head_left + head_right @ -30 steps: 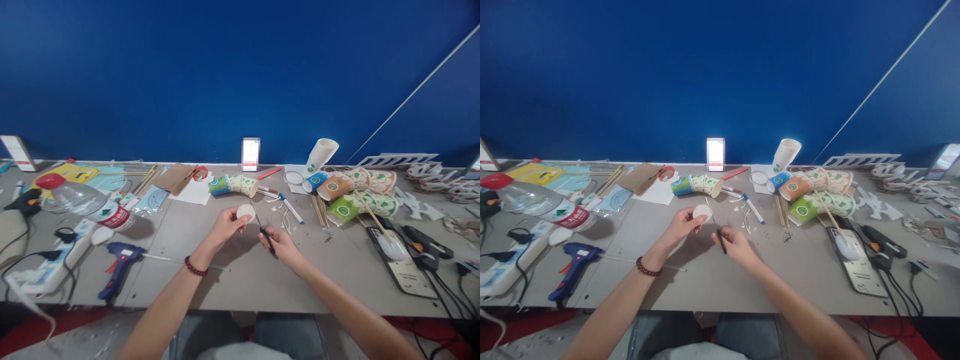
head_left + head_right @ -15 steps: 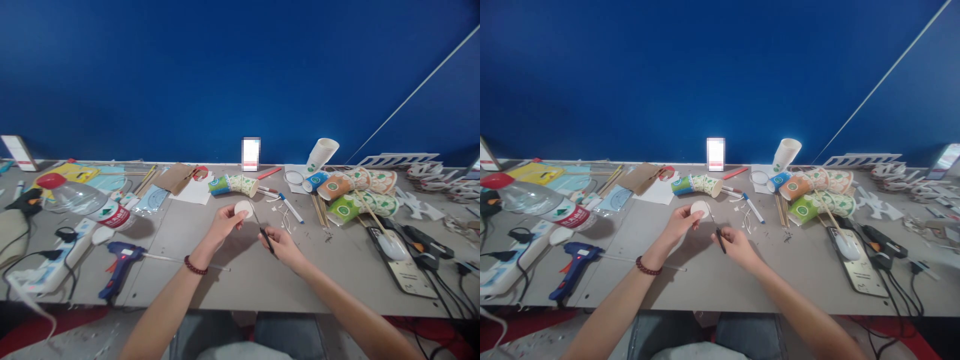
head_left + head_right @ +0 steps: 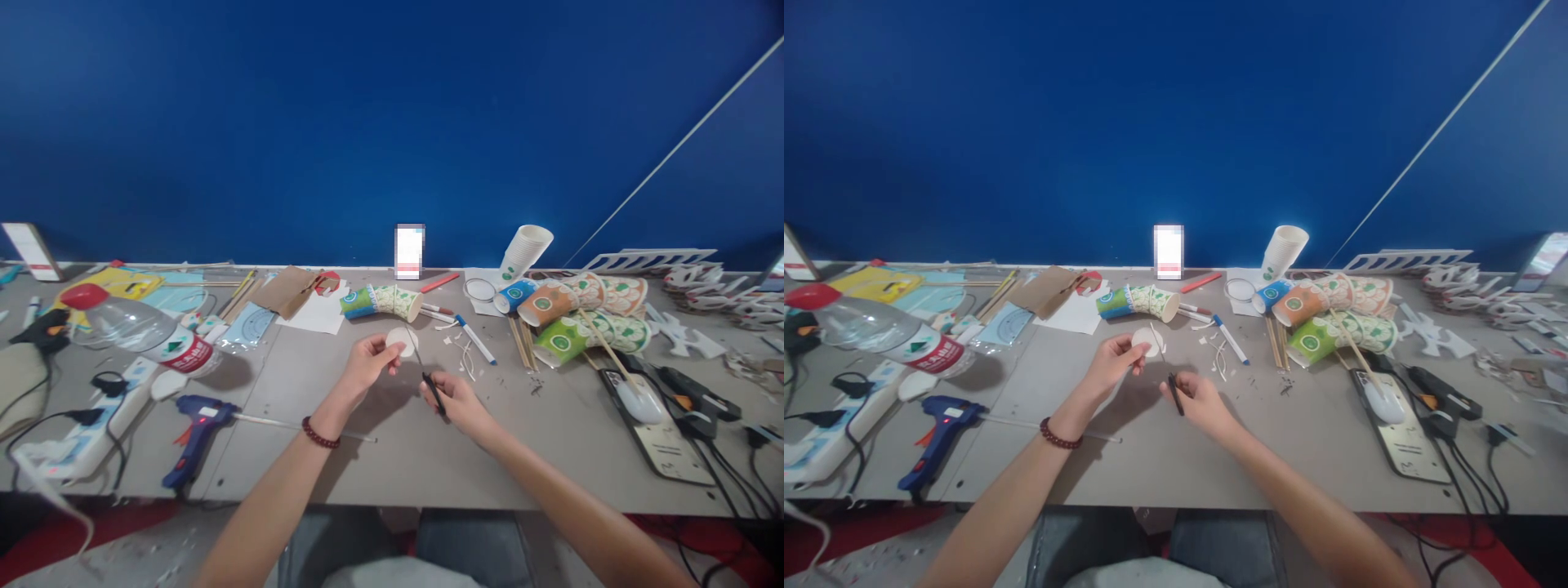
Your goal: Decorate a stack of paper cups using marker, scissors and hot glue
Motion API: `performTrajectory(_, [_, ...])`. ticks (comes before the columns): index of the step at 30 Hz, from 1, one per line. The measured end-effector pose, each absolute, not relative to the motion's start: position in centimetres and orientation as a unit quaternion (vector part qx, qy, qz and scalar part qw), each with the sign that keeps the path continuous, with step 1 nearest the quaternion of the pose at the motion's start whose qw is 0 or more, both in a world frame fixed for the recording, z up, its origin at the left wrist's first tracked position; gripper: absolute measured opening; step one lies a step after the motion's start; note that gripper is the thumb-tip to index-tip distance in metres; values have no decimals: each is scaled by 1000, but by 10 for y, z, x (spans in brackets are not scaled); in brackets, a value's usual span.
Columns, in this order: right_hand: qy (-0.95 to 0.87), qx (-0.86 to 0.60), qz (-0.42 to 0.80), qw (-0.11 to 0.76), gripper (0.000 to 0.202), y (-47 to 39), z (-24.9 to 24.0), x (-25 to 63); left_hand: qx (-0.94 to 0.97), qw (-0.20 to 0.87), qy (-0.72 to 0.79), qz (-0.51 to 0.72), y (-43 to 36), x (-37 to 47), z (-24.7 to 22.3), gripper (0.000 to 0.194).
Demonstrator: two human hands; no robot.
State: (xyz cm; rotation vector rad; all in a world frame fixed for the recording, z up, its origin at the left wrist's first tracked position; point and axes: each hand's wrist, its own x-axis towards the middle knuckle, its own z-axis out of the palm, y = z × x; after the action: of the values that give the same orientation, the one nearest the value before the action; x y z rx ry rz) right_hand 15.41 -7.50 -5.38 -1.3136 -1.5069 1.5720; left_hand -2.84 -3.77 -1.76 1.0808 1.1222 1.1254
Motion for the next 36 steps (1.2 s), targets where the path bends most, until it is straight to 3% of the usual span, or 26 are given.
performTrajectory(28, [-575, -500, 584, 279, 44, -76, -49, 156, 425, 557, 479, 529, -37, -29, -26, 39])
performTrajectory(36, [-578, -497, 582, 282, 43, -75, -48, 155, 482, 574, 455, 480, -44, -19, -27, 33])
